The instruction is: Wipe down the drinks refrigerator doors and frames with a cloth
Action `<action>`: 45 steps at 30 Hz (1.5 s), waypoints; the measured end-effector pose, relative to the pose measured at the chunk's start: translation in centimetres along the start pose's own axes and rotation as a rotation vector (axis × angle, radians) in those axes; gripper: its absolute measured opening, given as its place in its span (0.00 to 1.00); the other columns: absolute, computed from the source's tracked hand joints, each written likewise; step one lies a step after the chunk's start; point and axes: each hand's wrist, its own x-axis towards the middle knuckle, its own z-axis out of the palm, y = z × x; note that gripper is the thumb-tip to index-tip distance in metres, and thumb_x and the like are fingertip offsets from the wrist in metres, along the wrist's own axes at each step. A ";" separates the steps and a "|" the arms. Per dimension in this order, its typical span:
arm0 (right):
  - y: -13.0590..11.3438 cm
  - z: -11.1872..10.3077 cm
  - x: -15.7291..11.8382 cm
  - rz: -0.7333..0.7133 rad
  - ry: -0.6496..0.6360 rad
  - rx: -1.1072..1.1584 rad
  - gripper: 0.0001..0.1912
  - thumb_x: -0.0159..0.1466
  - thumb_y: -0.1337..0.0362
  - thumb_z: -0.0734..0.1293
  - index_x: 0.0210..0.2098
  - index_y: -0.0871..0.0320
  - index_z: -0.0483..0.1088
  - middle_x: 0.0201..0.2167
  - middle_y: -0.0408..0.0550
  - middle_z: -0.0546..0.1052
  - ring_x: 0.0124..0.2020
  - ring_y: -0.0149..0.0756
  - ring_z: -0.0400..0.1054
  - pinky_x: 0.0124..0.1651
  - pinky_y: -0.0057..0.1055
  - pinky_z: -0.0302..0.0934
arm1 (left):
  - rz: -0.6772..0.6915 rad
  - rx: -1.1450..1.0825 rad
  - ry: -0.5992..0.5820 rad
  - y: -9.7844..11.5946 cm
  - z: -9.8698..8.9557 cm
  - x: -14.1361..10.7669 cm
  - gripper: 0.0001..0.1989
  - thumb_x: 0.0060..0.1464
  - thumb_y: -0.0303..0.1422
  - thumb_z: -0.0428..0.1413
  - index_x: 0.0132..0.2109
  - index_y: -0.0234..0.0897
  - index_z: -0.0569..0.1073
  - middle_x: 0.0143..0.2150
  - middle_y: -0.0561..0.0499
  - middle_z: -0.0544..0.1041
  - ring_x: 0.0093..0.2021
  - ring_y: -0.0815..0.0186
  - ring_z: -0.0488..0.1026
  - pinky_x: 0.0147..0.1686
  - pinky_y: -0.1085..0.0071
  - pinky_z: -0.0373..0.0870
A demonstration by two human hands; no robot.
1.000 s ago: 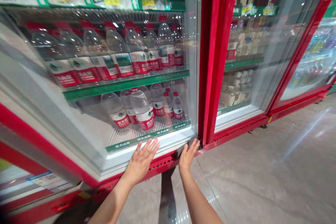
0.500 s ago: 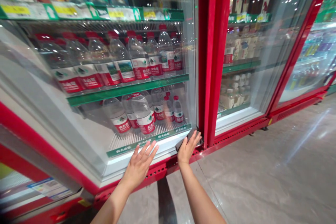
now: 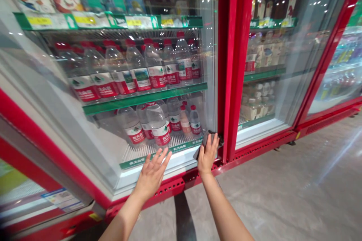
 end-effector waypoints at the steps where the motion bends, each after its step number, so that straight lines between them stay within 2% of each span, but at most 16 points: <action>1: -0.7 0.2 0.9 0.037 0.040 0.007 0.36 0.72 0.63 0.54 0.75 0.46 0.36 0.77 0.53 0.38 0.76 0.56 0.30 0.68 0.68 0.46 | -0.020 0.007 0.004 -0.2 -0.1 0.1 0.40 0.54 0.24 0.54 0.73 0.37 0.55 0.76 0.50 0.53 0.78 0.60 0.32 0.75 0.52 0.26; 3: -2.7 0.6 2.5 0.000 0.061 0.012 0.36 0.72 0.63 0.55 0.76 0.46 0.36 0.77 0.52 0.37 0.76 0.56 0.28 0.68 0.68 0.46 | -0.054 0.018 0.017 -0.5 -0.3 0.3 0.42 0.55 0.25 0.55 0.74 0.36 0.51 0.76 0.49 0.52 0.77 0.60 0.31 0.75 0.52 0.27; 6: -5.0 0.7 2.3 -0.235 -0.066 -0.027 0.40 0.69 0.67 0.60 0.75 0.43 0.40 0.77 0.47 0.37 0.76 0.57 0.34 0.68 0.64 0.50 | -0.075 0.033 0.033 -0.9 -0.7 0.5 0.44 0.57 0.29 0.57 0.75 0.37 0.47 0.76 0.48 0.52 0.77 0.59 0.32 0.75 0.51 0.28; 10: -3.5 -0.5 -1.1 -0.505 -0.312 -0.114 0.44 0.63 0.72 0.63 0.73 0.37 0.48 0.76 0.43 0.46 0.71 0.55 0.51 0.67 0.61 0.53 | -0.073 0.045 0.026 -1.2 -0.9 0.4 0.44 0.57 0.32 0.58 0.75 0.38 0.47 0.76 0.48 0.51 0.77 0.60 0.32 0.75 0.52 0.27; 12: -2.0 -1.0 -1.5 -0.477 -0.302 -0.128 0.44 0.62 0.73 0.63 0.73 0.38 0.47 0.76 0.44 0.46 0.71 0.55 0.52 0.65 0.61 0.56 | -0.083 0.047 0.029 -1.4 -1.0 0.3 0.43 0.58 0.32 0.58 0.75 0.38 0.48 0.76 0.48 0.51 0.77 0.60 0.32 0.75 0.52 0.26; 14: -1.7 -1.1 -0.6 -0.366 -0.188 -0.117 0.44 0.64 0.71 0.62 0.74 0.40 0.42 0.77 0.47 0.42 0.73 0.59 0.46 0.63 0.63 0.57 | -0.097 0.051 0.038 -1.6 -1.1 0.2 0.42 0.59 0.33 0.57 0.75 0.38 0.48 0.76 0.48 0.51 0.77 0.60 0.32 0.75 0.52 0.26; 17: -3.9 -0.1 1.6 -0.256 -0.055 -0.096 0.42 0.67 0.69 0.60 0.75 0.43 0.39 0.77 0.51 0.39 0.75 0.62 0.37 0.63 0.68 0.54 | -0.117 0.061 0.046 -2.2 -1.4 -0.2 0.43 0.59 0.33 0.58 0.75 0.38 0.47 0.76 0.48 0.52 0.78 0.59 0.32 0.75 0.52 0.27; 21: -7.2 1.0 0.9 -0.384 -0.157 -0.103 0.39 0.66 0.67 0.63 0.73 0.43 0.49 0.77 0.49 0.44 0.74 0.60 0.42 0.67 0.68 0.46 | -0.126 0.072 0.045 -2.7 -1.7 -0.7 0.43 0.59 0.34 0.58 0.75 0.39 0.46 0.76 0.47 0.52 0.78 0.58 0.32 0.75 0.50 0.28; 25: -5.5 0.1 -1.8 -0.580 -0.283 -0.119 0.38 0.64 0.70 0.64 0.70 0.37 0.57 0.73 0.43 0.56 0.70 0.50 0.53 0.71 0.62 0.42 | -0.127 0.080 0.048 -2.7 -1.7 -0.9 0.43 0.59 0.35 0.58 0.75 0.40 0.46 0.76 0.47 0.52 0.78 0.59 0.31 0.75 0.49 0.27; 29: -4.3 -0.5 -0.8 -0.464 -0.199 -0.107 0.41 0.65 0.70 0.63 0.73 0.40 0.49 0.76 0.46 0.49 0.71 0.55 0.50 0.68 0.63 0.47 | -0.149 0.095 0.035 -3.0 -2.2 -1.0 0.41 0.60 0.34 0.57 0.75 0.39 0.48 0.76 0.48 0.51 0.78 0.59 0.31 0.75 0.52 0.28; 33: -8.5 0.7 1.0 -0.334 -0.115 -0.093 0.40 0.67 0.66 0.62 0.74 0.44 0.45 0.77 0.50 0.42 0.73 0.60 0.43 0.65 0.68 0.48 | -0.170 0.104 0.016 -3.8 -3.0 -1.7 0.41 0.59 0.34 0.58 0.75 0.38 0.50 0.76 0.47 0.52 0.77 0.59 0.30 0.75 0.53 0.28; 35: -10.6 1.2 0.5 -0.387 -0.153 -0.089 0.37 0.67 0.64 0.63 0.73 0.44 0.49 0.76 0.51 0.45 0.73 0.59 0.45 0.67 0.68 0.44 | -0.180 0.110 0.016 -4.2 -3.3 -2.2 0.40 0.60 0.35 0.58 0.74 0.39 0.51 0.76 0.47 0.54 0.77 0.59 0.30 0.75 0.53 0.28; 37: -11.2 1.2 -0.9 -0.493 -0.231 -0.083 0.35 0.67 0.63 0.64 0.72 0.42 0.54 0.75 0.48 0.52 0.72 0.54 0.49 0.70 0.66 0.39 | -0.181 0.112 0.010 -4.5 -3.6 -2.7 0.39 0.60 0.35 0.58 0.74 0.39 0.53 0.75 0.47 0.55 0.77 0.59 0.30 0.75 0.52 0.28; 41: -9.1 0.5 -3.0 -0.661 -0.326 -0.068 0.31 0.68 0.66 0.63 0.68 0.38 0.60 0.70 0.43 0.64 0.68 0.45 0.57 0.74 0.58 0.33 | -0.177 0.117 -0.016 -5.0 -4.1 -3.6 0.38 0.61 0.34 0.57 0.74 0.38 0.53 0.76 0.47 0.54 0.77 0.58 0.30 0.75 0.53 0.28; 43: -8.6 0.5 -2.9 -0.625 -0.279 -0.064 0.31 0.68 0.67 0.62 0.68 0.39 0.61 0.70 0.44 0.63 0.68 0.45 0.57 0.73 0.59 0.36 | -0.182 0.127 -0.025 -5.3 -4.3 -4.1 0.38 0.61 0.34 0.56 0.74 0.38 0.52 0.76 0.47 0.53 0.77 0.58 0.30 0.75 0.53 0.28; 45: -9.5 1.0 -2.3 -0.533 -0.209 -0.061 0.31 0.67 0.67 0.62 0.68 0.42 0.61 0.73 0.47 0.58 0.70 0.50 0.53 0.71 0.63 0.40 | -0.188 0.137 -0.031 -5.6 -4.6 -4.6 0.39 0.61 0.34 0.56 0.74 0.37 0.51 0.76 0.46 0.52 0.77 0.58 0.30 0.75 0.52 0.28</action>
